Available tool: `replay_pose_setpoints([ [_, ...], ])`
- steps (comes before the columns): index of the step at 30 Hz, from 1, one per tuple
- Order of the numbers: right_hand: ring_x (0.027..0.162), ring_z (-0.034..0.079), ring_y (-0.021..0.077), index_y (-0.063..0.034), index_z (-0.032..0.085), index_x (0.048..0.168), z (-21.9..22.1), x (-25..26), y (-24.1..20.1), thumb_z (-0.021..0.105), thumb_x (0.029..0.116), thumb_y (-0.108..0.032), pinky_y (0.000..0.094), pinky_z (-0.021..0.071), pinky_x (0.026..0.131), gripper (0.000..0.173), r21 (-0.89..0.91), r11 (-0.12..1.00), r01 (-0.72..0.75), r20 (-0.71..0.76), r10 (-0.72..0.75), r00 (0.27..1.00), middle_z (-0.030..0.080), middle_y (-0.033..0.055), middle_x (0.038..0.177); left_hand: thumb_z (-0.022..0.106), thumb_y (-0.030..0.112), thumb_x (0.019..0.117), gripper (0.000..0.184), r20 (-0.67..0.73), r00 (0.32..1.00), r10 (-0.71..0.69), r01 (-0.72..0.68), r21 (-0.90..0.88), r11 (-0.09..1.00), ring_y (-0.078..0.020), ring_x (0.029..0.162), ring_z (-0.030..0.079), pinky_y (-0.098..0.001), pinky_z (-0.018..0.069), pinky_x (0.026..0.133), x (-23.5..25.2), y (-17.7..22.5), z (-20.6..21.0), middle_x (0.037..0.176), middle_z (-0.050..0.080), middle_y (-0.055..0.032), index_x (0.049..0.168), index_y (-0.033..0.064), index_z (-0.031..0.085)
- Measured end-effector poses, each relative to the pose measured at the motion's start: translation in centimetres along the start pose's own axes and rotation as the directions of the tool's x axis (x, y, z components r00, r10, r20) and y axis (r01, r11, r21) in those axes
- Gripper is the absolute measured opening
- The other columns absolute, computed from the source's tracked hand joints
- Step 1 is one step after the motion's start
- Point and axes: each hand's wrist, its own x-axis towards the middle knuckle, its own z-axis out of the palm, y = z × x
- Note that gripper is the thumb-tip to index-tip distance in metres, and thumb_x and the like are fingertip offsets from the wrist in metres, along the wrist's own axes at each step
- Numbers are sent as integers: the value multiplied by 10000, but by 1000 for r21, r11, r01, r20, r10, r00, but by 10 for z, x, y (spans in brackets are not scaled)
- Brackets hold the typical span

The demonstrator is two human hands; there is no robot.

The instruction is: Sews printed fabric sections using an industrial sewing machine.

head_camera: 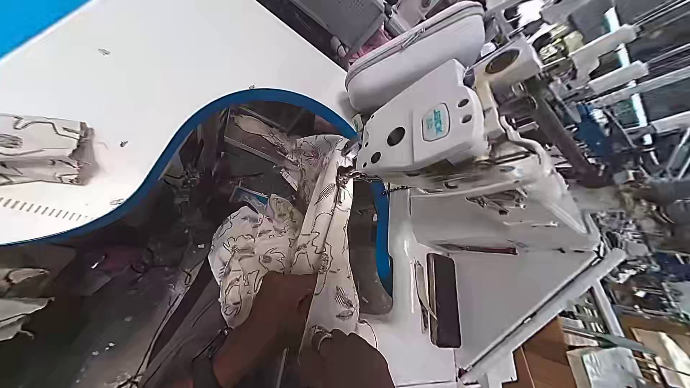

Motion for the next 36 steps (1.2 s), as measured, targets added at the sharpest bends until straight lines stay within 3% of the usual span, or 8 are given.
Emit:
replay_pose_setpoints([
  [4,688,720,312,-7,733,826,-9,4,6,629,899,-41,398,554,530,131,-9,994,-107,-5,107,994,705,158,754,529,97,903,241,-23,1000,7,-10,-114,993,-109,413,458,-268,339,413,25,-11,7,480,472,-36,682,51,612],
  [7,598,692,272,23,728,866,-13,4,5,611,927,-58,349,542,511,155,-44,987,-157,-126,150,981,680,153,704,523,143,951,243,-6,998,58,-58,-43,997,-136,432,526,-291,398,409,29,-7,-2,525,551,-39,783,57,676],
  [11,534,650,205,31,767,955,4,9,5,621,936,-100,278,516,519,197,-98,977,-191,-356,145,923,676,106,645,534,155,932,256,-53,990,133,-127,111,986,-149,408,529,-308,377,364,15,4,-9,502,541,-27,726,75,664],
  [20,450,548,161,29,790,980,16,30,21,618,915,-83,245,428,457,215,-128,940,-317,-509,212,834,612,73,569,544,130,934,229,-13,990,138,-137,11,990,-143,414,530,-299,388,384,19,-2,-4,507,555,-25,778,67,700],
  [24,411,479,146,20,798,1017,24,52,32,595,898,-93,244,363,410,261,-59,932,-358,-625,246,741,554,58,531,522,132,962,276,-22,999,47,-49,-131,990,-126,441,486,-278,373,435,27,-10,5,514,511,-28,716,71,631],
  [30,532,621,82,9,787,897,69,51,55,601,934,-177,177,469,512,266,192,929,-316,-778,340,528,690,82,642,542,135,1000,262,36,995,-90,96,-238,966,-99,486,524,-255,434,490,47,-14,7,580,591,-40,956,-3,761],
  [33,533,569,30,-5,750,797,54,28,53,662,889,-170,122,437,535,209,276,918,-285,-708,394,586,643,68,609,534,126,978,271,139,989,-56,82,-192,978,-137,453,494,-299,408,461,36,-4,-2,542,546,-34,1056,0,760],
  [36,492,591,112,-42,707,741,31,40,46,616,886,-150,216,439,454,203,9,954,-301,-662,231,713,626,52,585,531,94,960,236,197,979,-50,102,-262,960,-127,467,467,-286,385,470,38,-8,-3,534,496,-35,792,17,677],
])
